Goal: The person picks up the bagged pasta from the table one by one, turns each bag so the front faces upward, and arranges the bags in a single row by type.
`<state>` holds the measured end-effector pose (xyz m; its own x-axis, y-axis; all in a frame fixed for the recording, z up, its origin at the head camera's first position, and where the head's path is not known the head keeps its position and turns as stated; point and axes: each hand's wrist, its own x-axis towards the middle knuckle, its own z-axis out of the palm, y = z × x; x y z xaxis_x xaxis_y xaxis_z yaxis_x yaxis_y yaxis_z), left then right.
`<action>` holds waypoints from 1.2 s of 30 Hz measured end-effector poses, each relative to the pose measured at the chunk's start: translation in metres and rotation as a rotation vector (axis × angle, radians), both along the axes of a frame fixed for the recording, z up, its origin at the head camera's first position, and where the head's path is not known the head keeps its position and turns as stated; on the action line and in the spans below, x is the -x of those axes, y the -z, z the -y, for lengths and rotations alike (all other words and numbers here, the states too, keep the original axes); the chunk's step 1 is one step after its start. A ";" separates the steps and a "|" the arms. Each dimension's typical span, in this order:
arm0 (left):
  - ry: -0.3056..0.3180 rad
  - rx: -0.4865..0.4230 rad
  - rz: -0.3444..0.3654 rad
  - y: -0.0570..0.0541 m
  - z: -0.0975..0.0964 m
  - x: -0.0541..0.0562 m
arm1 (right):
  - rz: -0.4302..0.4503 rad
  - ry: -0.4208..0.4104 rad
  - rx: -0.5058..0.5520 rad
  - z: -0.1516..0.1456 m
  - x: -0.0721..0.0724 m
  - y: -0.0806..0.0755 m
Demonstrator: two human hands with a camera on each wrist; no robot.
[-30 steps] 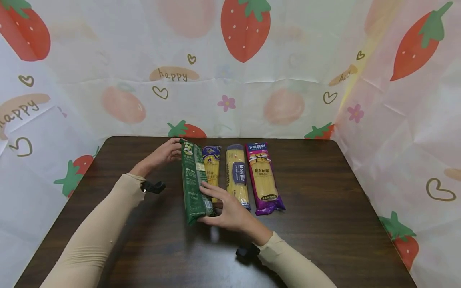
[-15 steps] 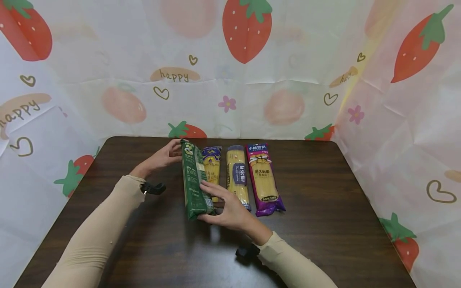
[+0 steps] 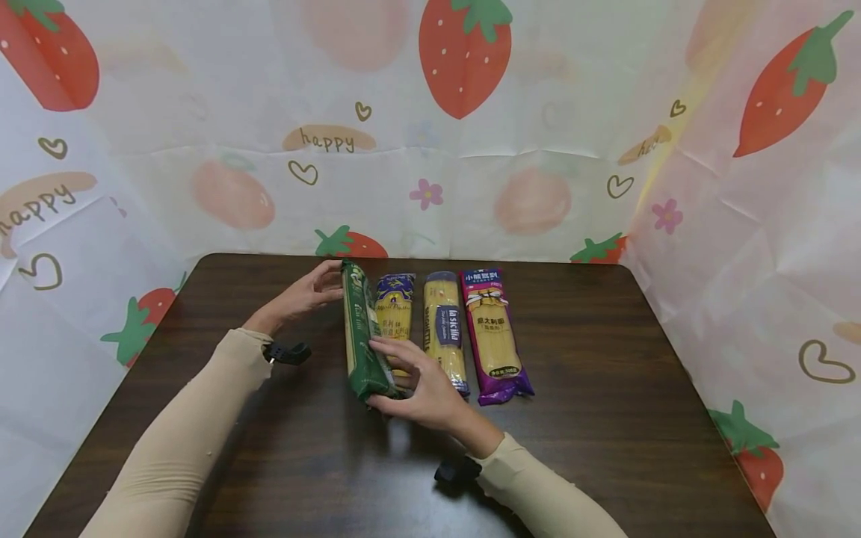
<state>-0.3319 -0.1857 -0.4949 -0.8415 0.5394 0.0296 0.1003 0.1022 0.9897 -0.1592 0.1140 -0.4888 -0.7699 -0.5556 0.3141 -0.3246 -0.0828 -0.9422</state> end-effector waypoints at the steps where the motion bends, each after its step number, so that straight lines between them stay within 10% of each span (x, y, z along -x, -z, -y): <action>1: 0.008 0.000 0.008 0.000 0.001 0.000 | 0.005 -0.007 0.020 0.001 0.000 0.001; 20: 0.013 -0.086 0.109 -0.003 0.000 -0.008 | 0.044 -0.052 0.137 0.006 0.000 -0.003; 36: -0.085 0.026 0.116 0.003 -0.003 -0.011 | -0.144 0.042 -0.221 0.000 0.001 -0.020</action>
<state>-0.3204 -0.1824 -0.4974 -0.8809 0.4658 -0.0840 -0.0249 0.1316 0.9910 -0.1598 0.1143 -0.4688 -0.7501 -0.5911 0.2964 -0.4552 0.1364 -0.8799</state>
